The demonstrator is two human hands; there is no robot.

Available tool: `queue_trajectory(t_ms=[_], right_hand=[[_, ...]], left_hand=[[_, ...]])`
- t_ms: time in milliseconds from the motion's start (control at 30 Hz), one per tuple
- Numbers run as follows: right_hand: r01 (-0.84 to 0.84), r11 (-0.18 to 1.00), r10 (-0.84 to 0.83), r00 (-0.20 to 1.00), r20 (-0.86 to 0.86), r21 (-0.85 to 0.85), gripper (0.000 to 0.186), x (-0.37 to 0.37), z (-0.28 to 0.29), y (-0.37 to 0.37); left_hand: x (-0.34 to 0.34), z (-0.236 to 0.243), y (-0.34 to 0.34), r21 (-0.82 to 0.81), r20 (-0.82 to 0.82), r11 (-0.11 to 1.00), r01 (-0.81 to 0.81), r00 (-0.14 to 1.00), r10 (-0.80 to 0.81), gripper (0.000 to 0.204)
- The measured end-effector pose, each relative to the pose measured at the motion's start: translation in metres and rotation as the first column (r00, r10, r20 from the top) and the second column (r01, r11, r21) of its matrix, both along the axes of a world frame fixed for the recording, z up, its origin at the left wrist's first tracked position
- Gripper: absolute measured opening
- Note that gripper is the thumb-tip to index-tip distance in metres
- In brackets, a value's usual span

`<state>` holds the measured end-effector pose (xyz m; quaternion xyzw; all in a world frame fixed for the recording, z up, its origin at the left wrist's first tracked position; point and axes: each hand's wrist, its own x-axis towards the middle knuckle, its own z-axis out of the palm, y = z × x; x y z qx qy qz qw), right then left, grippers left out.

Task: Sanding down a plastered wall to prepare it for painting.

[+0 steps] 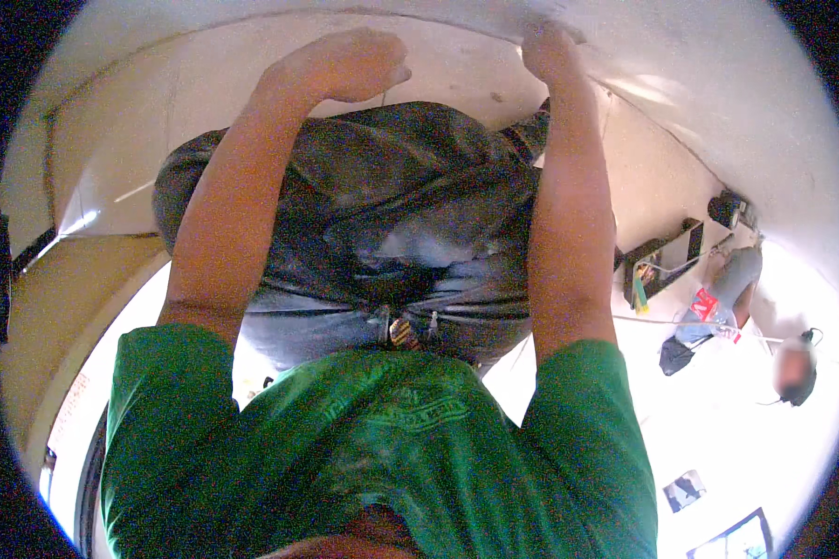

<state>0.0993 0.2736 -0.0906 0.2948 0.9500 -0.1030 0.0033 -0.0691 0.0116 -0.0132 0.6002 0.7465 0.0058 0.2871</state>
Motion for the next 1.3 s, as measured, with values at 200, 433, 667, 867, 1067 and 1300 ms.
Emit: queue_trajectory(t_ms=[200,433,667,867,1067,1300], right_hand=[[-0.146,0.989,0.146,0.989,-0.012,0.028,0.03,-0.006,0.017,-0.015],[-0.06,0.984,0.007,0.953,-0.303,-0.167,0.027,-0.005,0.028,-0.026],[-0.125,0.989,0.137,0.969,-0.203,0.072,0.027,-0.009,0.022,-0.026],[-0.314,0.914,0.318,0.948,0.028,0.258,0.027,-0.004,0.023,-0.021],[0.103,0.945,-0.188,0.947,-0.26,-0.31,0.028,0.002,0.027,-0.016],[-0.02,0.997,0.038,0.969,-0.243,0.076,0.026,0.003,0.032,-0.019]], left_hand=[[-0.001,-0.009,-0.003,0.097,0.02,0.994,-0.039,0.999,0.037,0.039],[-0.001,-0.01,0.0,0.098,0.037,0.994,-0.038,0.999,0.035,0.038],[-0.002,-0.005,0.0,0.032,0.027,0.999,-0.006,1.0,0.005,0.036],[-0.001,-0.002,0.002,0.012,0.008,1.0,0.021,1.0,-0.021,0.035],[-0.002,-0.01,0.0,0.034,0.027,0.999,-0.017,1.0,0.017,0.037],[-0.006,-0.009,-0.001,0.092,0.02,0.994,0.052,0.998,-0.054,0.038]])
